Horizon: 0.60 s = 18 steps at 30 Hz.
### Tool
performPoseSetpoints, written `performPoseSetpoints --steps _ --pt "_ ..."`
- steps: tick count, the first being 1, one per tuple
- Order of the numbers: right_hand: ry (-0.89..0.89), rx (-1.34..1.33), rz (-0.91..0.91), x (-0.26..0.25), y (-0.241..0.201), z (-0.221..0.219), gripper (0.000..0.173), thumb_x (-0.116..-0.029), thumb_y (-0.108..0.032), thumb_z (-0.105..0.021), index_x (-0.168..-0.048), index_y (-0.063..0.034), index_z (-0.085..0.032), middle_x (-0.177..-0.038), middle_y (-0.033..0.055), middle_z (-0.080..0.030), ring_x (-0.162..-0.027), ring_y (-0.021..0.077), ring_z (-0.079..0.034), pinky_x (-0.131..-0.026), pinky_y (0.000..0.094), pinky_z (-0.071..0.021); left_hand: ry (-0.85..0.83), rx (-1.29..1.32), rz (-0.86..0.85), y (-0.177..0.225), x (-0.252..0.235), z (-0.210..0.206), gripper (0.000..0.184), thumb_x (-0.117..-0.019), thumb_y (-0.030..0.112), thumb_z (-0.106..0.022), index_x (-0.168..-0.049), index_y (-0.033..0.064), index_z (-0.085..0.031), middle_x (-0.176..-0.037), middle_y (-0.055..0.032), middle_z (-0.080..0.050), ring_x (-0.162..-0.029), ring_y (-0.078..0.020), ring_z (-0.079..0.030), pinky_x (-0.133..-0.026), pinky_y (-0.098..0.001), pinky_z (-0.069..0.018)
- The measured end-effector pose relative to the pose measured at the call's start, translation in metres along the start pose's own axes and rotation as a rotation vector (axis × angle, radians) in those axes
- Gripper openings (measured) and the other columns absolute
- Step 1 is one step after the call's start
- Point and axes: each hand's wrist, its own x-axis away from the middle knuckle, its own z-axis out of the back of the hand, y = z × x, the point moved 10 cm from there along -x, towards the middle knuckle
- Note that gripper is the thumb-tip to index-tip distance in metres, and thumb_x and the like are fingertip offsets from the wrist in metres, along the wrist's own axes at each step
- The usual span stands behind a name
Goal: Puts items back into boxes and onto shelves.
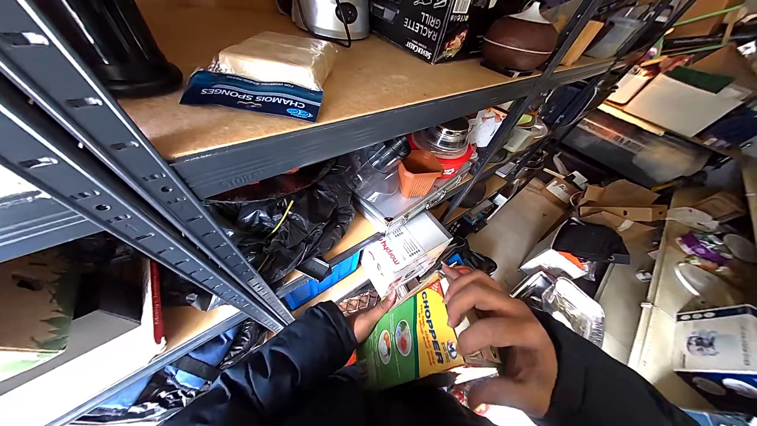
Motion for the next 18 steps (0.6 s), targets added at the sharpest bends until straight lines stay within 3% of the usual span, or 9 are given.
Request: performPoseSetpoints --steps 5,8,10,12,13,14,16,18 --pt "0.082 0.039 0.065 0.000 -0.004 0.002 0.020 -0.0850 -0.031 -0.085 -0.089 -0.0168 -0.072 -0.103 0.0057 -0.067 -0.112 0.0269 -0.063 -0.113 0.0647 -0.0419 -0.001 0.033 0.014 -0.002 0.000 -0.001 0.074 -0.1043 0.065 -0.024 -0.146 0.0104 -0.052 -0.135 -0.0114 -0.064 -0.125 -0.0142 -0.061 -0.108 -0.0387 -0.0494" --pt "0.155 0.133 0.133 0.004 -0.009 0.007 0.020 -0.0866 -0.031 -0.084 -0.097 -0.0173 -0.073 -0.112 0.0075 -0.069 -0.112 0.0260 -0.066 -0.111 0.0625 -0.0473 -0.066 0.098 0.002 -0.001 -0.002 -0.009 0.073 -0.1060 0.061 -0.016 -0.145 0.0104 -0.051 -0.132 -0.0098 -0.065 -0.122 -0.0127 -0.063 -0.105 -0.0379 -0.0513" --pt "0.119 0.245 0.093 0.006 -0.009 0.002 0.033 -0.0970 -0.040 -0.071 -0.122 -0.0187 -0.072 -0.128 0.0086 -0.067 -0.122 0.0253 -0.064 -0.114 0.0612 -0.0448 -0.091 0.109 -0.002 -0.001 -0.003 -0.011 0.074 -0.1057 0.061 -0.015 -0.144 0.0102 -0.052 -0.129 -0.0091 -0.067 -0.119 -0.0124 -0.065 -0.103 -0.0375 -0.0528" --pt "-0.039 0.345 -0.045 0.001 -0.001 -0.014 0.060 -0.1056 -0.058 -0.041 -0.146 -0.0162 -0.056 -0.140 0.0045 -0.065 -0.136 0.0232 -0.057 -0.121 0.0649 -0.0315 -0.080 0.101 0.036 0.000 0.000 -0.010 0.076 -0.1043 0.065 -0.019 -0.139 0.0092 -0.056 -0.125 -0.0106 -0.068 -0.115 -0.0143 -0.066 -0.100 -0.0388 -0.0529" --pt "-0.136 0.369 -0.111 -0.001 0.003 -0.022 0.072 -0.1040 -0.067 -0.027 -0.151 -0.0178 -0.051 -0.147 0.0005 -0.061 -0.144 0.0234 -0.048 -0.122 0.0684 -0.0237 -0.088 0.099 0.049 0.002 0.002 -0.011 0.076 -0.1035 0.066 -0.020 -0.138 0.0096 -0.057 -0.125 -0.0102 -0.068 -0.115 -0.0140 -0.066 -0.101 -0.0386 -0.0525" --pt "-0.213 0.395 -0.142 -0.002 0.005 -0.028 0.081 -0.1003 -0.074 -0.021 -0.154 -0.0205 -0.049 -0.153 -0.0014 -0.055 -0.150 0.0263 -0.039 -0.121 0.0727 -0.0198 -0.092 0.113 0.071 0.004 0.004 -0.013 0.076 -0.1041 0.066 -0.021 -0.139 0.0089 -0.057 -0.126 -0.0112 -0.068 -0.116 -0.0151 -0.066 -0.102 -0.0391 -0.0522" --pt "-0.305 0.433 -0.160 -0.002 0.006 -0.033 0.088 -0.0922 -0.084 -0.022 -0.152 -0.0260 -0.051 -0.162 -0.0009 -0.043 -0.155 0.0309 -0.028 -0.119 0.0767 -0.0167 -0.100 0.156 0.092 0.024 0.016 -0.017 0.070 -0.1089 0.055 -0.018 -0.141 0.0038 -0.053 -0.126 -0.0151 -0.065 -0.115 -0.0172 -0.064 -0.101 -0.0384 -0.0499" --pt "-0.323 0.436 -0.147 -0.001 0.006 -0.032 0.079 -0.0951 -0.081 -0.022 -0.147 -0.0312 -0.055 -0.163 -0.0007 -0.042 -0.155 0.0313 -0.028 -0.119 0.0765 -0.0170 -0.063 0.147 0.078 0.035 0.020 -0.016 0.066 -0.1105 0.050 -0.020 -0.142 0.0019 -0.051 -0.129 -0.0165 -0.064 -0.117 -0.0168 -0.063 -0.103 -0.0368 -0.0483"
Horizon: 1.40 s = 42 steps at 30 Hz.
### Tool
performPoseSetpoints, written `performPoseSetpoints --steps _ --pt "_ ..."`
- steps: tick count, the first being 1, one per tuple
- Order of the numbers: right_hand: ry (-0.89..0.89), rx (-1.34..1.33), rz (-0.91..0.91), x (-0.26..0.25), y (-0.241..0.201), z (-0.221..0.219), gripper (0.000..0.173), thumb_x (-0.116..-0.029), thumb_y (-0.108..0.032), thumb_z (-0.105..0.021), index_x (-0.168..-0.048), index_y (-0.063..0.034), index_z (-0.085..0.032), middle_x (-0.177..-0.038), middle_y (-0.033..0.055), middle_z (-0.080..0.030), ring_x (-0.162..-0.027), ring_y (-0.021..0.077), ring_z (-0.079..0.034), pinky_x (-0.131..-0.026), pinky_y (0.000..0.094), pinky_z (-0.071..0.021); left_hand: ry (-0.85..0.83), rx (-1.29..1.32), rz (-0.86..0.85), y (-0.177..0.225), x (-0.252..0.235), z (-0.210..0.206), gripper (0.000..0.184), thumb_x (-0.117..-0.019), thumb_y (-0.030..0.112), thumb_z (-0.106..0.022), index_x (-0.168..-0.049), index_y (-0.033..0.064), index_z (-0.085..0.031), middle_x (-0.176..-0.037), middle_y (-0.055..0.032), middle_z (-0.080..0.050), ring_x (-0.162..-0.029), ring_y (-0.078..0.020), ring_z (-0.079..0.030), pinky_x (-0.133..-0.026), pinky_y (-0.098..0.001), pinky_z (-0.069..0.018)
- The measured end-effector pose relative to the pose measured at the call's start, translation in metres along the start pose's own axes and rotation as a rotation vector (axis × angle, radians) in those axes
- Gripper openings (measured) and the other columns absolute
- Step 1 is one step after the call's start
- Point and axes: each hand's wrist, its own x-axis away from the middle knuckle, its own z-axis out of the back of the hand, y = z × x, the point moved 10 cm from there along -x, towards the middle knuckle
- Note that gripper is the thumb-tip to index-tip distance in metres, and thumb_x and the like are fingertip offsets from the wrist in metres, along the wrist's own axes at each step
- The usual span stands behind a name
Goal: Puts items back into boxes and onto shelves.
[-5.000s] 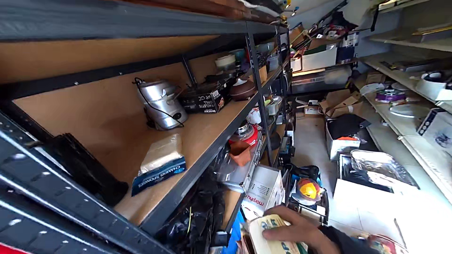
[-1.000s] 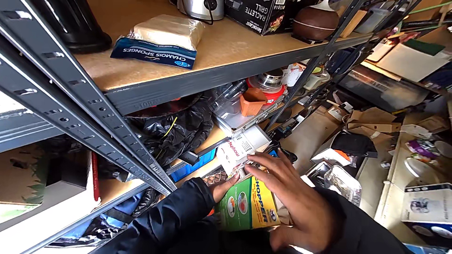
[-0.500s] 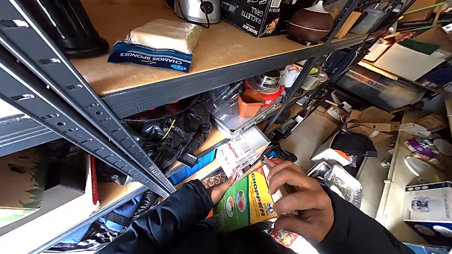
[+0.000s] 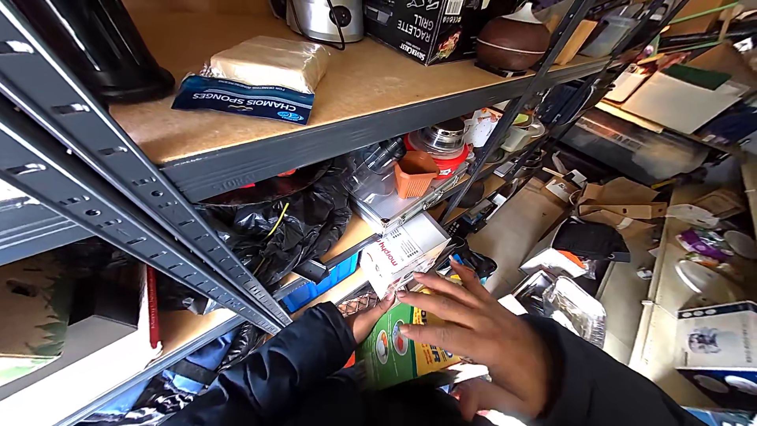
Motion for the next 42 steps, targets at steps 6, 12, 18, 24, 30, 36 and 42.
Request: performPoseSetpoints --steps 6,12,18,24,30,36,42 --pt "0.378 -0.383 0.060 0.017 0.009 0.037 0.027 -0.0934 -0.034 -0.073 -0.113 -0.0166 -0.065 -0.134 0.0110 -0.061 -0.134 0.0339 -0.054 -0.116 0.0653 -0.0399 0.033 -0.073 -0.108 -0.021 -0.023 0.012 0.071 -0.1061 0.061 -0.020 -0.146 0.0113 -0.051 -0.134 -0.0089 -0.065 -0.124 -0.0123 -0.062 -0.107 -0.0377 -0.0505" --pt "0.367 -0.453 0.118 0.023 0.014 0.036 0.023 -0.0872 -0.036 -0.080 -0.096 -0.0173 -0.070 -0.123 0.0095 -0.067 -0.128 0.0346 -0.057 -0.117 0.0678 -0.0353 0.042 -0.103 -0.054 -0.023 -0.023 0.013 0.074 -0.1050 0.064 -0.022 -0.144 0.0104 -0.054 -0.132 -0.0108 -0.066 -0.122 -0.0148 -0.063 -0.106 -0.0396 -0.0508" --pt "0.580 -0.284 0.093 0.033 0.014 0.042 0.009 -0.0930 -0.027 -0.077 -0.091 -0.0189 -0.074 -0.125 0.0072 -0.068 -0.123 0.0289 -0.063 -0.113 0.0620 -0.0454 0.015 -0.069 -0.095 -0.022 -0.026 0.009 0.073 -0.1056 0.062 -0.018 -0.144 0.0116 -0.053 -0.133 -0.0086 -0.065 -0.123 -0.0120 -0.063 -0.106 -0.0373 -0.0511" --pt "0.624 -0.068 0.037 0.043 0.008 0.041 0.011 -0.0931 -0.025 -0.078 -0.099 -0.0159 -0.078 -0.119 0.0046 -0.073 -0.118 0.0271 -0.068 -0.107 0.0563 -0.0543 0.045 -0.052 -0.041 -0.030 -0.030 0.012 0.074 -0.1053 0.064 -0.019 -0.141 0.0102 -0.056 -0.128 -0.0107 -0.068 -0.119 -0.0149 -0.065 -0.103 -0.0399 -0.0526" --pt "0.556 -0.118 0.020 0.051 0.014 0.021 0.033 -0.1052 -0.038 -0.056 -0.127 -0.0187 -0.072 -0.140 0.0091 -0.064 -0.136 0.0351 -0.056 -0.115 0.0607 -0.0450 0.048 -0.095 -0.059 -0.026 -0.031 0.013 0.074 -0.1064 0.061 -0.016 -0.143 0.0085 -0.054 -0.130 -0.0111 -0.067 -0.121 -0.0141 -0.064 -0.105 -0.0390 -0.0510" --pt "0.611 -0.204 -0.070 0.058 0.040 0.012 0.035 -0.1076 -0.039 -0.049 -0.130 -0.0227 -0.072 -0.139 0.0048 -0.066 -0.141 0.0377 -0.049 -0.119 0.0656 -0.0361 0.160 -0.239 -0.889 0.027 -0.012 -0.003 0.072 -0.1007 0.058 -0.052 -0.148 0.0037 -0.048 -0.125 -0.0098 -0.070 -0.107 -0.0157 -0.071 -0.091 -0.0430 -0.0613" --pt "0.689 -0.246 -0.118 0.040 0.038 0.033 0.029 -0.1060 -0.031 -0.053 -0.118 -0.0199 -0.078 -0.129 0.0053 -0.072 -0.134 0.0328 -0.057 -0.114 0.0574 -0.0453 0.215 -0.492 -0.954 0.091 0.014 -0.033 0.120 -0.0714 0.057 -0.087 -0.155 -0.0031 -0.025 -0.140 -0.0173 -0.058 -0.123 -0.0173 -0.063 -0.105 -0.0401 -0.0567"
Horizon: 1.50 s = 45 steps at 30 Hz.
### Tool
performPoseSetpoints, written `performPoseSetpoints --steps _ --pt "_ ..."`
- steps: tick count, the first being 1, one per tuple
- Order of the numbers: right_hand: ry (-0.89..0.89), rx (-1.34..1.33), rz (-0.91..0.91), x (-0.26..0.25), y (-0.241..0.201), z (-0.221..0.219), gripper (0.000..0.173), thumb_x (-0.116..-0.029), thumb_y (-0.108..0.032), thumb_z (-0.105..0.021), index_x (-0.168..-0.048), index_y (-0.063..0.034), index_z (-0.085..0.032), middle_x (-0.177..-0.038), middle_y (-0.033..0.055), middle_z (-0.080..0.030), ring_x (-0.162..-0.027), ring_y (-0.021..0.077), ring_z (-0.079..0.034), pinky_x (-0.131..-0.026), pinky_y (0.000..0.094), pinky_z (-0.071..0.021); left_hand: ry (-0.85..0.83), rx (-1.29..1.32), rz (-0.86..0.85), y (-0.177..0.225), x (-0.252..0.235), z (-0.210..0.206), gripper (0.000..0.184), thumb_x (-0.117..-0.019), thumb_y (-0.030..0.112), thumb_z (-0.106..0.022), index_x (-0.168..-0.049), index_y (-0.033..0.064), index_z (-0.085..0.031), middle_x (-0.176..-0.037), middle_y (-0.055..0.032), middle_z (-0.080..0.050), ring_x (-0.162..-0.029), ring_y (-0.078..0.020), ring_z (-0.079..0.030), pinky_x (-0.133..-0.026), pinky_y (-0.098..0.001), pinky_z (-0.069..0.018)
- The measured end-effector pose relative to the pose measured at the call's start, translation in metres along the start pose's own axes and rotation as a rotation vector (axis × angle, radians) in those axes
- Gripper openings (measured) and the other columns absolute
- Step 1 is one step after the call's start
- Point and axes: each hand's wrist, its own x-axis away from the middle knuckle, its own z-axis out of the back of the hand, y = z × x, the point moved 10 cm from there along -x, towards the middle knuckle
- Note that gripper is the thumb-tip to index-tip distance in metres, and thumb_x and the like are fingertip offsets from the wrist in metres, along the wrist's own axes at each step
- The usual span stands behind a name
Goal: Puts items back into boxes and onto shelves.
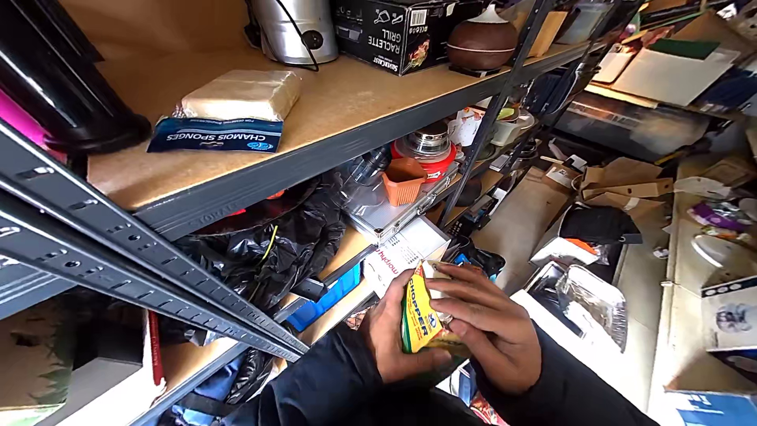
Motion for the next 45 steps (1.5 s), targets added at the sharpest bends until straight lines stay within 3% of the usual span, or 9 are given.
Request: performPoseSetpoints --steps 4,7,12,17,25,28,31,39,45 --pt "0.053 -0.104 0.005 -0.030 -0.017 0.022 0.018 -0.1006 -0.018 -0.064 -0.109 -0.0106 -0.079 -0.119 0.0096 -0.075 -0.124 0.0343 -0.064 -0.110 0.0546 -0.0515 -0.123 0.200 -0.035 0.021 -0.028 0.009 0.104 -0.0859 0.060 -0.074 -0.155 -0.0015 -0.026 -0.138 -0.0165 -0.060 -0.124 -0.0212 -0.063 -0.107 -0.0431 -0.0551" --pt "-0.096 -0.218 -0.074 -0.052 -0.023 0.031 0.025 -0.1033 -0.026 -0.060 -0.109 -0.0091 -0.077 -0.121 0.0090 -0.073 -0.122 0.0286 -0.065 -0.105 0.0472 -0.0555 -0.359 0.240 -0.001 0.041 -0.043 0.014 0.100 -0.0894 0.063 -0.067 -0.158 0.0048 -0.025 -0.142 -0.0127 -0.059 -0.127 -0.0195 -0.061 -0.109 -0.0427 -0.0533" --pt "-0.367 -0.417 -0.101 -0.056 -0.020 0.024 0.033 -0.1026 -0.033 -0.060 -0.114 -0.0068 -0.076 -0.124 0.0117 -0.067 -0.114 0.0221 -0.064 -0.094 0.0378 -0.0587 -0.599 0.465 0.083 0.053 -0.027 0.001 0.104 -0.0921 0.060 -0.066 -0.159 -0.0034 -0.018 -0.146 -0.0182 -0.054 -0.131 -0.0222 -0.058 -0.112 -0.0419 -0.0492" --pt "-0.233 -0.514 -0.119 -0.032 -0.018 0.012 0.025 -0.0979 -0.025 -0.071 -0.112 -0.0050 -0.077 -0.115 0.0141 -0.070 -0.105 0.0219 -0.068 -0.089 0.0358 -0.0607 -0.624 0.467 0.059 0.050 -0.006 -0.010 0.104 -0.0911 0.067 -0.062 -0.158 -0.0031 -0.023 -0.148 -0.0169 -0.053 -0.134 -0.0209 -0.056 -0.115 -0.0415 -0.0467" --pt "-0.065 -0.349 -0.112 -0.025 -0.021 0.022 0.016 -0.0971 -0.024 -0.072 -0.099 -0.0109 -0.080 -0.101 0.0066 -0.075 -0.108 0.0244 -0.067 -0.099 0.0419 -0.0548 -0.645 0.448 0.074 0.053 -0.002 -0.011 0.109 -0.0898 0.069 -0.061 -0.160 -0.0021 -0.019 -0.153 -0.0159 -0.049 -0.138 -0.0208 -0.052 -0.116 -0.0415 -0.0453" --pt "-0.084 -0.297 -0.074 -0.023 -0.031 0.020 0.022 -0.0987 -0.029 -0.068 -0.107 -0.0122 -0.079 -0.105 0.0055 -0.074 -0.107 0.0211 -0.065 -0.095 0.0392 -0.0536 -0.641 0.474 0.074 0.054 0.000 -0.012 0.108 -0.0899 0.067 -0.063 -0.160 -0.0024 -0.019 -0.152 -0.0167 -0.049 -0.137 -0.0217 -0.053 -0.116 -0.0416 -0.0456" --pt "-0.125 -0.224 -0.080 -0.022 -0.040 0.020 0.032 -0.0908 -0.035 -0.073 -0.114 -0.0131 -0.077 -0.113 0.0060 -0.071 -0.109 0.0210 -0.064 -0.092 0.0395 -0.0565 -0.625 0.456 0.068 0.054 0.001 -0.011 0.106 -0.0905 0.065 -0.064 -0.160 -0.0019 -0.020 -0.152 -0.0162 -0.049 -0.137 -0.0214 -0.053 -0.116 -0.0418 -0.0463" --pt "0.144 0.080 -0.075 -0.014 -0.057 0.037 0.024 -0.0829 -0.016 -0.076 -0.106 -0.0105 -0.075 -0.104 0.0043 -0.074 -0.098 0.0178 -0.072 -0.082 0.0364 -0.0654 -0.619 0.400 0.084 0.054 -0.002 -0.010 0.102 -0.0903 0.061 -0.066 -0.161 0.0032 -0.021 -0.151 -0.0130 -0.051 -0.134 -0.0196 -0.056 -0.112 -0.0415 -0.0502" --pt "0.181 0.107 -0.027 -0.011 -0.065 0.041 0.019 -0.0840 -0.010 -0.079 -0.102 -0.0078 -0.073 -0.101 0.0070 -0.078 -0.098 0.0235 -0.076 -0.089 0.0448 -0.0666 -0.616 0.366 0.076 0.056 -0.004 -0.011 0.102 -0.0904 0.061 -0.067 -0.162 0.0040 -0.021 -0.150 -0.0123 -0.052 -0.133 -0.0187 -0.057 -0.111 -0.0402 -0.0509"
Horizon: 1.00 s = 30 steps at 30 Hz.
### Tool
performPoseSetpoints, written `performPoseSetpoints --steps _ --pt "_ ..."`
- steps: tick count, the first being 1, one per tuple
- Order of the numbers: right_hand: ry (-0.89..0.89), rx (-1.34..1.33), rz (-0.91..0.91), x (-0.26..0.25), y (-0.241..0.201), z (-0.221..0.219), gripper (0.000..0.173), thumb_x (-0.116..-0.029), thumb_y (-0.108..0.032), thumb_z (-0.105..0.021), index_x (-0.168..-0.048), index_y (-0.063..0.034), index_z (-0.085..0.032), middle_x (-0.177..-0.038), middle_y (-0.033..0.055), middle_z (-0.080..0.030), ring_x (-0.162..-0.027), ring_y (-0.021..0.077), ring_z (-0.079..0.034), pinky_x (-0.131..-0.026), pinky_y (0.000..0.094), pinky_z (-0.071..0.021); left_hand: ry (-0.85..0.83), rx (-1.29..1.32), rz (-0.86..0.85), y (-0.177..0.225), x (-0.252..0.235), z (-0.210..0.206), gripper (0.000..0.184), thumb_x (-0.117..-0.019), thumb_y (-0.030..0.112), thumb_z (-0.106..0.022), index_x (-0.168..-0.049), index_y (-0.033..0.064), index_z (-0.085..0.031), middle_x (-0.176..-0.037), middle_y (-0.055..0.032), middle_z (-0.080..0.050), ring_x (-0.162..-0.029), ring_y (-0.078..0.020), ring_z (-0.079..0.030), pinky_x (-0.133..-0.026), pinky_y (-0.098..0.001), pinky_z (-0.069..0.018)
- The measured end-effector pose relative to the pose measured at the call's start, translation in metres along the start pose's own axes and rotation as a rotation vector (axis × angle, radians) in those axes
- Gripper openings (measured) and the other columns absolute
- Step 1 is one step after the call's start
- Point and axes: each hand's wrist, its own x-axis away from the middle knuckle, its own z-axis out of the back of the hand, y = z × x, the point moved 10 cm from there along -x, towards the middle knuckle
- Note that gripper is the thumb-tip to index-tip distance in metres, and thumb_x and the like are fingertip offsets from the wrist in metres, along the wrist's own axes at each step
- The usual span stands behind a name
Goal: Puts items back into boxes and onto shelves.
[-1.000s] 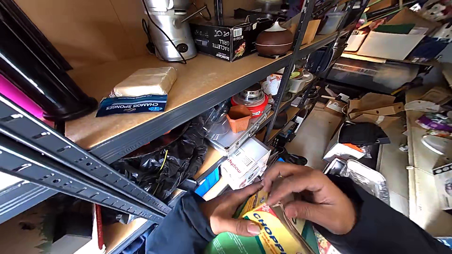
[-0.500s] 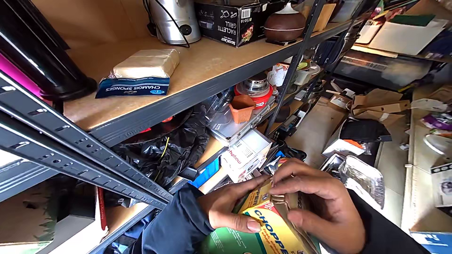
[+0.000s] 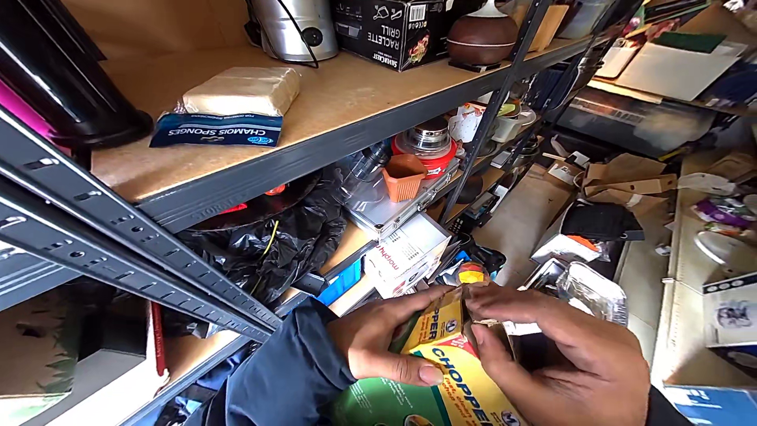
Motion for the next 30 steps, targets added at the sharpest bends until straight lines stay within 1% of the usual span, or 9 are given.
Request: performPoseSetpoints --steps 4,7,10,12,14,15,18,23,30 --pt "-0.086 -0.024 -0.002 -0.004 -0.004 -0.003 0.010 -0.0868 -0.010 -0.077 -0.096 -0.0084 -0.077 -0.103 0.0070 -0.077 -0.102 0.0238 -0.075 -0.092 0.0438 -0.0651 0.011 0.008 0.002 0.000 -0.001 -0.001 0.101 -0.0900 0.058 -0.069 -0.162 0.0052 -0.022 -0.149 -0.0115 -0.054 -0.131 -0.0181 -0.058 -0.110 -0.0394 -0.0523" --pt "-0.184 -0.064 -0.010 -0.005 -0.004 -0.005 0.008 -0.0910 -0.012 -0.075 -0.098 -0.0083 -0.078 -0.109 0.0083 -0.076 -0.106 0.0237 -0.072 -0.093 0.0416 -0.0639 0.011 0.031 -0.009 0.001 0.000 -0.003 0.099 -0.0907 0.054 -0.071 -0.161 0.0040 -0.022 -0.149 -0.0122 -0.053 -0.132 -0.0186 -0.057 -0.111 -0.0389 -0.0513" --pt "-0.227 -0.106 -0.031 -0.006 -0.003 -0.007 0.010 -0.0910 -0.013 -0.076 -0.100 -0.0092 -0.078 -0.108 0.0079 -0.073 -0.105 0.0230 -0.071 -0.093 0.0417 -0.0634 0.017 0.039 -0.009 0.000 0.001 -0.003 0.099 -0.0903 0.053 -0.072 -0.161 0.0042 -0.023 -0.148 -0.0123 -0.054 -0.132 -0.0191 -0.058 -0.111 -0.0393 -0.0513" --pt "-0.248 -0.115 -0.053 -0.005 -0.003 -0.008 0.014 -0.0908 -0.017 -0.077 -0.103 -0.0103 -0.078 -0.109 0.0074 -0.072 -0.106 0.0211 -0.070 -0.090 0.0375 -0.0630 0.029 0.030 0.004 -0.001 0.002 -0.003 0.100 -0.0893 0.055 -0.072 -0.161 0.0046 -0.024 -0.147 -0.0116 -0.056 -0.131 -0.0182 -0.058 -0.111 -0.0389 -0.0518" --pt "-0.291 -0.152 -0.062 -0.003 -0.001 -0.009 0.024 -0.0904 -0.022 -0.075 -0.111 -0.0103 -0.077 -0.114 0.0086 -0.071 -0.110 0.0224 -0.068 -0.092 0.0392 -0.0617 0.030 0.039 0.008 0.000 0.004 -0.003 0.101 -0.0895 0.055 -0.072 -0.161 0.0040 -0.023 -0.148 -0.0119 -0.055 -0.132 -0.0186 -0.058 -0.111 -0.0393 -0.0517" --pt "-0.294 -0.180 -0.064 -0.002 0.001 -0.009 0.026 -0.0905 -0.022 -0.073 -0.113 -0.0102 -0.076 -0.115 0.0094 -0.071 -0.111 0.0241 -0.068 -0.093 0.0418 -0.0613 0.029 0.037 0.013 0.000 0.005 -0.003 0.101 -0.0895 0.056 -0.072 -0.162 0.0046 -0.023 -0.148 -0.0115 -0.054 -0.132 -0.0185 -0.058 -0.111 -0.0394 -0.0520" --pt "-0.243 -0.218 -0.052 -0.002 0.002 -0.007 0.017 -0.0899 -0.017 -0.073 -0.105 -0.0107 -0.077 -0.109 0.0089 -0.073 -0.108 0.0271 -0.070 -0.095 0.0473 -0.0614 0.034 0.015 0.023 -0.002 0.007 -0.003 0.101 -0.0897 0.057 -0.071 -0.162 0.0058 -0.023 -0.147 -0.0112 -0.055 -0.131 -0.0181 -0.059 -0.110 -0.0393 -0.0528" --pt "-0.171 -0.142 0.001 0.000 -0.004 -0.008 0.010 -0.0892 -0.012 -0.073 -0.098 -0.0110 -0.077 -0.105 0.0067 -0.074 -0.104 0.0237 -0.071 -0.091 0.0425 -0.0631 0.032 0.019 0.008 -0.003 0.007 -0.005 0.100 -0.0899 0.058 -0.070 -0.161 0.0048 -0.023 -0.147 -0.0117 -0.056 -0.130 -0.0185 -0.059 -0.109 -0.0395 -0.0529" --pt "-0.132 0.037 0.029 0.004 -0.014 -0.004 0.007 -0.0896 -0.015 -0.072 -0.095 -0.0126 -0.076 -0.103 0.0031 -0.074 -0.102 0.0185 -0.071 -0.088 0.0369 -0.0634 0.046 0.020 -0.010 0.002 0.008 -0.008 0.097 -0.0901 0.054 -0.071 -0.161 0.0043 -0.026 -0.146 -0.0120 -0.056 -0.129 -0.0196 -0.060 -0.108 -0.0398 -0.0539"
